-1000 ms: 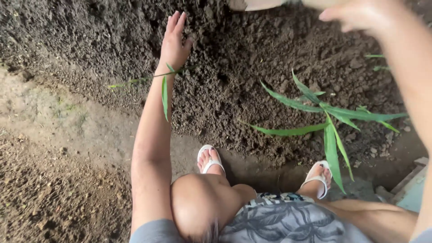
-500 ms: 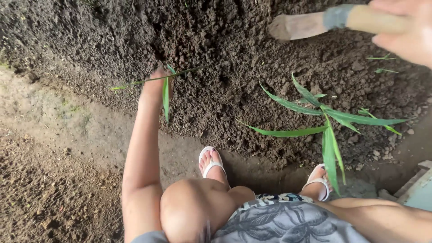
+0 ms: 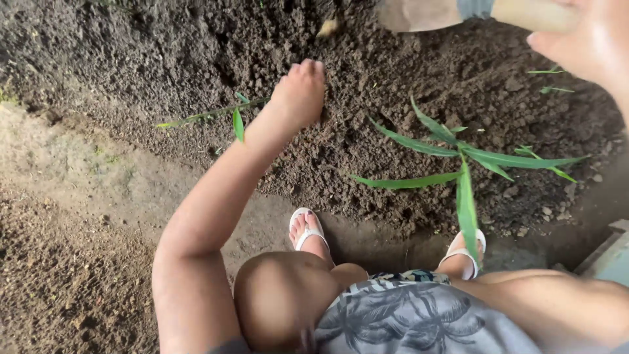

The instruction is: Digging and loosening soil in a garden patch using a hand trowel.

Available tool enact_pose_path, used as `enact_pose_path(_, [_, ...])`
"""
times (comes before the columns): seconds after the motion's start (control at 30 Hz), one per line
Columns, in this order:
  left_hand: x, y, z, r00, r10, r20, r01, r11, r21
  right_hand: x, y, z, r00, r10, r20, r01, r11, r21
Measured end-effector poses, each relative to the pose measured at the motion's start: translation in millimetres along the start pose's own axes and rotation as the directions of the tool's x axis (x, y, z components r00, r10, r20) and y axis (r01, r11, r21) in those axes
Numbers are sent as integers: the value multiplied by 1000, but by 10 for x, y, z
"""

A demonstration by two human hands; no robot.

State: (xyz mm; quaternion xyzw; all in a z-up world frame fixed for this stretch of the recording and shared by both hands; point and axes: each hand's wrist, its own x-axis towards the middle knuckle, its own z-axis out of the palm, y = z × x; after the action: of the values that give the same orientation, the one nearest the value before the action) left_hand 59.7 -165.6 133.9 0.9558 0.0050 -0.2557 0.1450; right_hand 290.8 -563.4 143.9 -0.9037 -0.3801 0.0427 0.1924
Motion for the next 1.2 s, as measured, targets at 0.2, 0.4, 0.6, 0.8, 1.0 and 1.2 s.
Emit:
enact_pose_path(0.2, [769, -236, 192, 944, -292, 155, 223, 908, 356, 326, -378, -18, 941, 303, 148, -294, 952, -79])
enact_pose_path(0.4, [1394, -474, 836, 935, -348, -63, 353, 927, 129, 686, -1004, 605, 898, 397, 189, -403, 915, -10])
enact_pose_path(0.6, [1244, -174, 515, 958, -267, -105, 280, 950, 139, 559, -1226, 398, 638, 608, 472, -768, 549, 330])
enact_pose_path(0.8, [1140, -223, 415, 961, -267, -70, 275, 950, 151, 200, -1294, -99, 954, 236, 184, -206, 964, -170])
enact_pose_path(1.0, [1176, -339, 417, 953, -263, -151, 287, 943, 170, 269, -1085, -78, 871, 489, -35, -451, 827, 336])
enact_pose_path(1.2, [1123, -206, 376, 958, -235, -162, 254, 961, 110, 365, -480, 218, 815, 522, 250, -574, 784, 234])
